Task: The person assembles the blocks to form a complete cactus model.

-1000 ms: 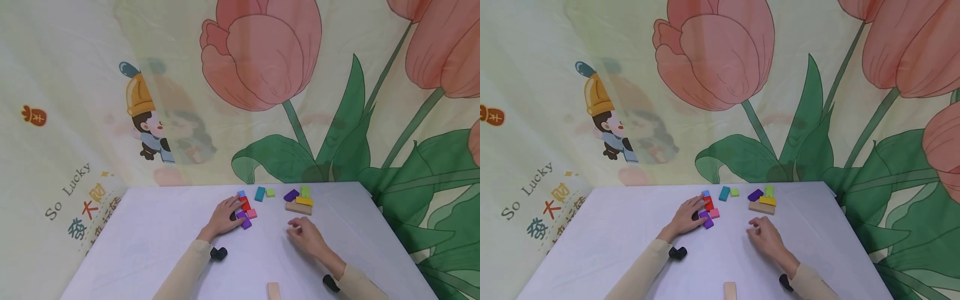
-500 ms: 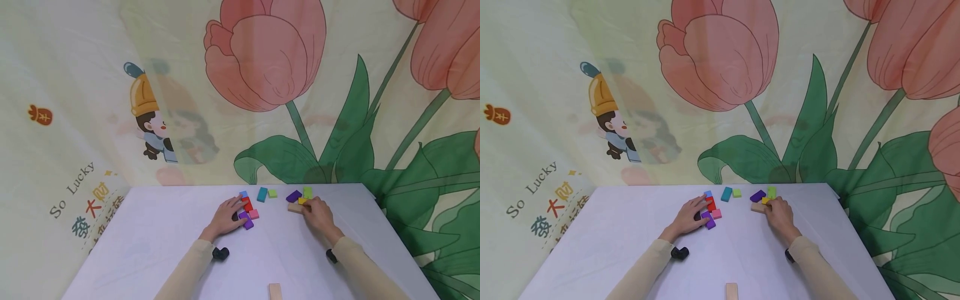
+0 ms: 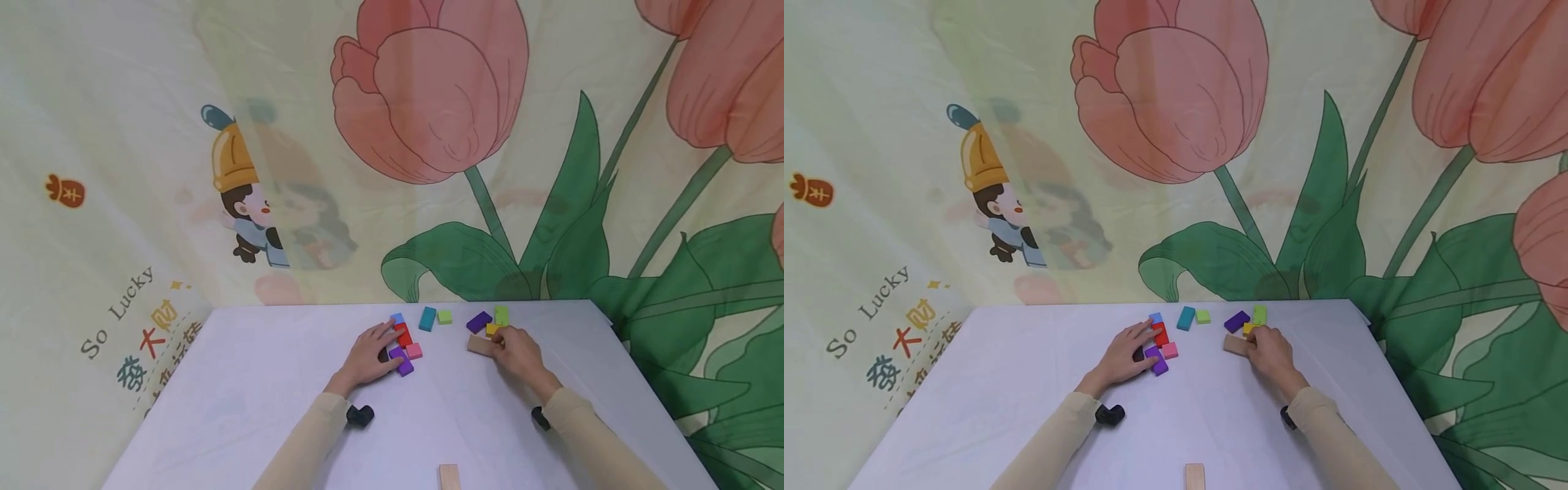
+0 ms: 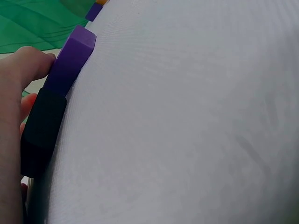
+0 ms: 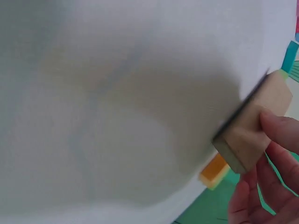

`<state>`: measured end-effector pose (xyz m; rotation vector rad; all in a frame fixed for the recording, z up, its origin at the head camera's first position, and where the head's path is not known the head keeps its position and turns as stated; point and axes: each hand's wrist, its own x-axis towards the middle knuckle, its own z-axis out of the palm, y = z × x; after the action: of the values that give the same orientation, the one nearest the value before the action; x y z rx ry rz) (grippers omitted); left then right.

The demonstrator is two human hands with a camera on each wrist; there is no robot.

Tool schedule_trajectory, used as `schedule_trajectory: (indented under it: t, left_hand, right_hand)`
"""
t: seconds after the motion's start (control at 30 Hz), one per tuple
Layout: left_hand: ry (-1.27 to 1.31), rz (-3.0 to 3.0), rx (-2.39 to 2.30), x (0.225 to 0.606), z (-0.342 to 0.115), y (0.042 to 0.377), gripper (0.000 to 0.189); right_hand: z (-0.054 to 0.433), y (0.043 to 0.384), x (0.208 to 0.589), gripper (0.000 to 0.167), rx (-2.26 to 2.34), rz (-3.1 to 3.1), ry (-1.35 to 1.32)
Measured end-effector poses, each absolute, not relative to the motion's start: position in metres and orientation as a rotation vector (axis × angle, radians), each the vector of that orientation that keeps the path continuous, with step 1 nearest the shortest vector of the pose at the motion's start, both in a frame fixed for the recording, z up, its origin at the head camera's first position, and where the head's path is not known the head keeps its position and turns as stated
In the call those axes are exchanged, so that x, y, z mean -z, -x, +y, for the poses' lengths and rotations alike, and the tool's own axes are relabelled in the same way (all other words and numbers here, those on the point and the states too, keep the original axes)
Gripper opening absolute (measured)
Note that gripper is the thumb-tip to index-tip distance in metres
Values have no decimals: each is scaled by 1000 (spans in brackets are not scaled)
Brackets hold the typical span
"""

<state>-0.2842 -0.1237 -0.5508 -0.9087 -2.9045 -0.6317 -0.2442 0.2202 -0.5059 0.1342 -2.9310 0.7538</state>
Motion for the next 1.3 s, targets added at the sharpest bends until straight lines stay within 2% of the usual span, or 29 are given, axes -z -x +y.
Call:
schedule_trajectory:
  t: [0.1, 0.3, 0.43, 0.57, 0.9, 1.3]
  left_hand:
    - [901, -2923, 619, 551, -124, 284, 66]
    - [910, -2909, 635, 554, -124, 285, 67]
    - [904, -2898, 633, 556, -125, 286, 66]
    - [903, -2894, 632, 556, -125, 286, 66]
    - [908, -2881, 614, 553, -125, 284, 66]
    - [912, -2873, 635, 553, -124, 284, 67]
  right_hand:
    - [217, 240, 500, 15, -782, -2935, -155]
    - [203, 227, 491, 57, -1224, -2963, -163]
    - [188, 215, 492, 66, -1486, -2962, -233]
    - [173, 197, 495, 68, -1642, -2967, -333]
    - [150, 161, 512, 62, -1891, -2946, -393]
    - [149, 149, 518, 59, -1943, -2968, -384]
